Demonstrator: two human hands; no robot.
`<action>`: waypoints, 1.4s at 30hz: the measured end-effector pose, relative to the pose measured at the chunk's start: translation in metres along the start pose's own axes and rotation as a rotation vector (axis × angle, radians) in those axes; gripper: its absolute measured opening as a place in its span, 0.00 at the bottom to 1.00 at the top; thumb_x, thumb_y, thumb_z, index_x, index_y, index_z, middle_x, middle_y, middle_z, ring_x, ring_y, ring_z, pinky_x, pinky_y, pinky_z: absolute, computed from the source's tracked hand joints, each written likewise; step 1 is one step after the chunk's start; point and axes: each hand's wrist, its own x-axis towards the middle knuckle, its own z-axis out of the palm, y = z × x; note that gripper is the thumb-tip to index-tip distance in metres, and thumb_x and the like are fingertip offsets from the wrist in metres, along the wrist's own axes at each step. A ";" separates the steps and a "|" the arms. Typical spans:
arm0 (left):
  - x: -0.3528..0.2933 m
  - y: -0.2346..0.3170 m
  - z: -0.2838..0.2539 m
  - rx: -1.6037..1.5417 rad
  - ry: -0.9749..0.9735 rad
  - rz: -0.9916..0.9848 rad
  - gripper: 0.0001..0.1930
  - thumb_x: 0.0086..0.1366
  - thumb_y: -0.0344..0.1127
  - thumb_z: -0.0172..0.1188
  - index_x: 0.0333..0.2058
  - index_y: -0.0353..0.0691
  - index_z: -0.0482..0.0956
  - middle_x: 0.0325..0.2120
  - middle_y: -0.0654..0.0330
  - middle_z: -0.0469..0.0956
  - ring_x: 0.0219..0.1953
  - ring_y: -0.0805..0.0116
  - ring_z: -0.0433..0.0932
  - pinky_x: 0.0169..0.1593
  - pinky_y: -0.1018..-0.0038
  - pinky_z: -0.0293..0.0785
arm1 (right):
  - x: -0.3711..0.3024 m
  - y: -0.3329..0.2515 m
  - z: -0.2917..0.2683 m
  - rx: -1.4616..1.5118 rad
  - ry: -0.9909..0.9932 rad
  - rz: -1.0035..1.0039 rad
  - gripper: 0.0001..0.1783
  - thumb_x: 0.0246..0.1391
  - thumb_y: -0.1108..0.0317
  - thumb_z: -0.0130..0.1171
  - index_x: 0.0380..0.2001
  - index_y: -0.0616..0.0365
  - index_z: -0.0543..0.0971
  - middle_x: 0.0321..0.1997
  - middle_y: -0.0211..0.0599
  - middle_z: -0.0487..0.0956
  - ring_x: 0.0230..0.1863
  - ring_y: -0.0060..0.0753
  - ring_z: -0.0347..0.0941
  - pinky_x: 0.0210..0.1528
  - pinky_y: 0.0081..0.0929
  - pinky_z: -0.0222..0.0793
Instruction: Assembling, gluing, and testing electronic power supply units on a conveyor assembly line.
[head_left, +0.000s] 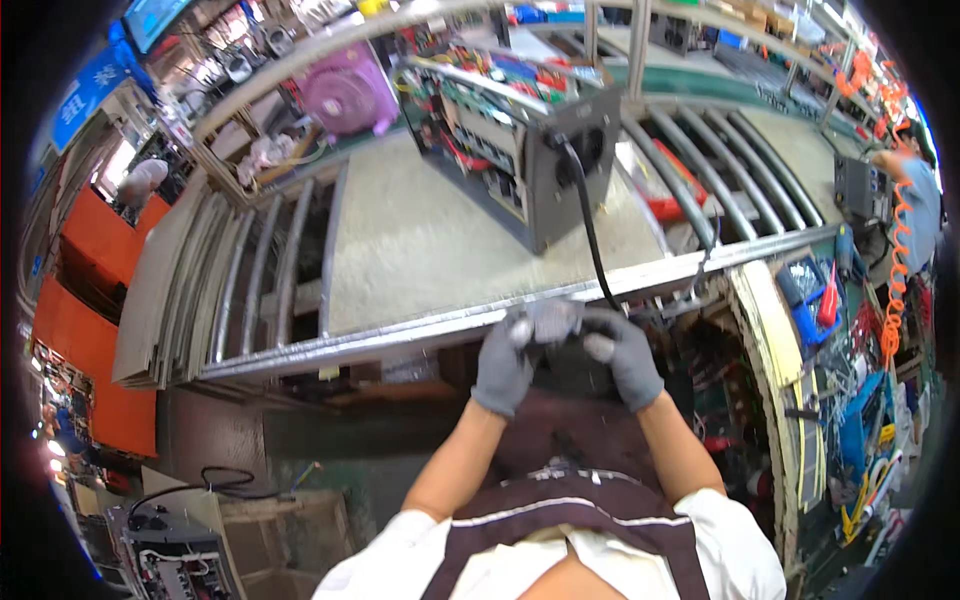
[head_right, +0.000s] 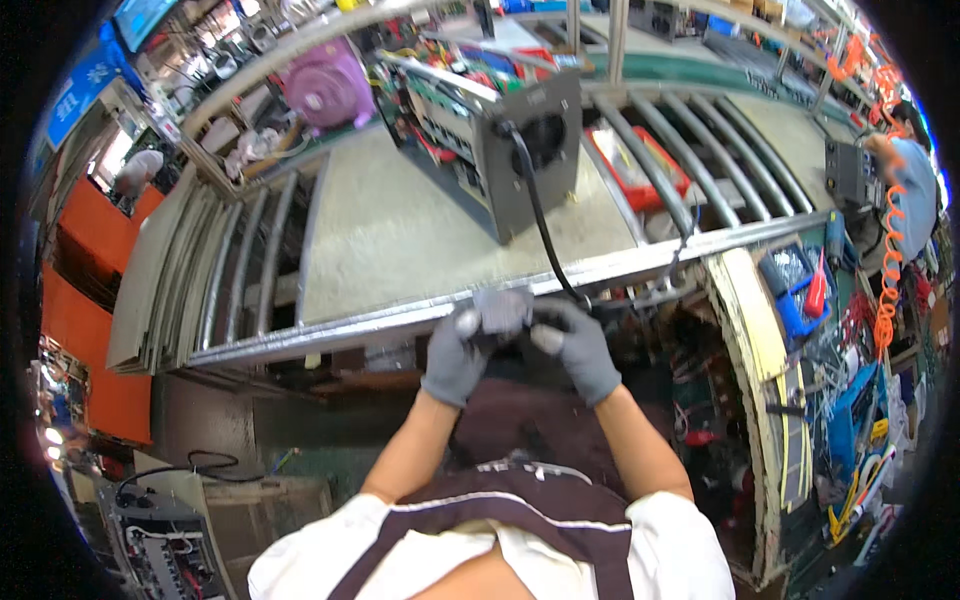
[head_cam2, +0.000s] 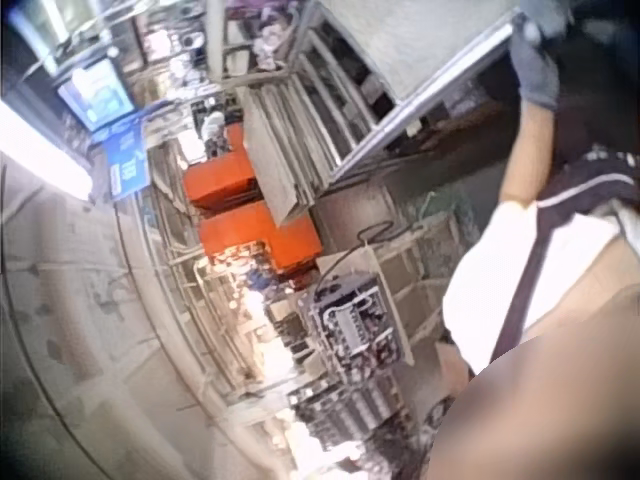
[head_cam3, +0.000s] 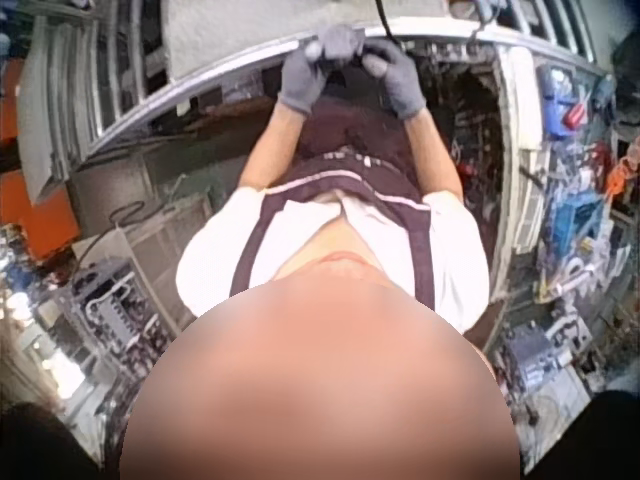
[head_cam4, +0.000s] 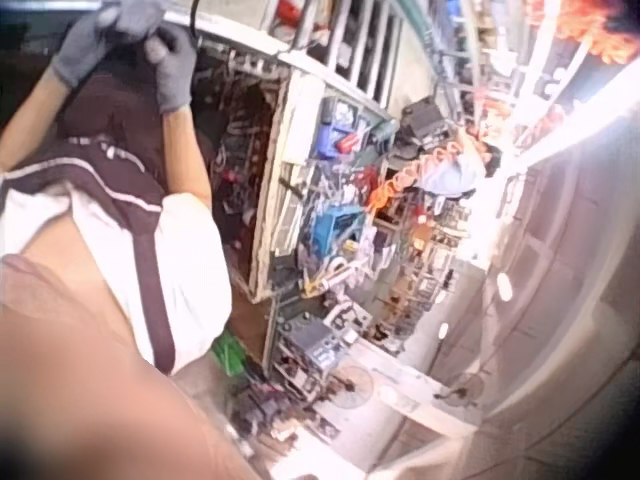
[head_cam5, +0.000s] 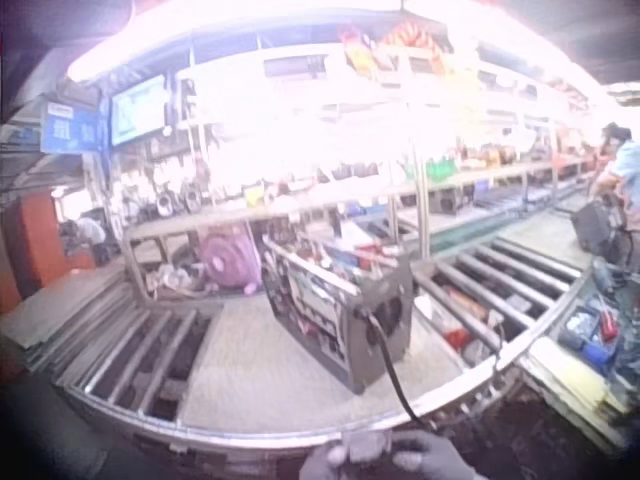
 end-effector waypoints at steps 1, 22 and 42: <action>0.004 0.005 0.023 0.081 0.015 0.015 0.18 0.66 0.35 0.48 0.51 0.31 0.69 0.47 0.51 0.74 0.51 0.60 0.73 0.55 0.64 0.71 | 0.002 -0.003 -0.006 0.072 0.045 0.063 0.22 0.50 0.66 0.62 0.48 0.66 0.75 0.45 0.35 0.78 0.47 0.25 0.72 0.54 0.24 0.66; 0.054 -0.032 0.061 0.620 0.292 0.275 0.20 0.69 0.35 0.47 0.57 0.31 0.64 0.48 0.53 0.72 0.47 0.65 0.74 0.52 0.76 0.70 | 0.090 -0.006 -0.132 0.035 0.444 -0.249 0.06 0.54 0.73 0.58 0.35 0.64 0.79 0.28 0.29 0.77 0.29 0.18 0.70 0.34 0.17 0.66; 0.031 0.078 0.041 0.762 0.164 0.017 0.26 0.66 0.55 0.48 0.17 0.41 0.66 0.11 0.64 0.61 0.13 0.73 0.60 0.21 0.74 0.61 | 0.172 0.036 -0.122 -0.148 0.107 -0.171 0.05 0.50 0.74 0.64 0.30 0.62 0.80 0.27 0.27 0.79 0.29 0.14 0.70 0.33 0.15 0.66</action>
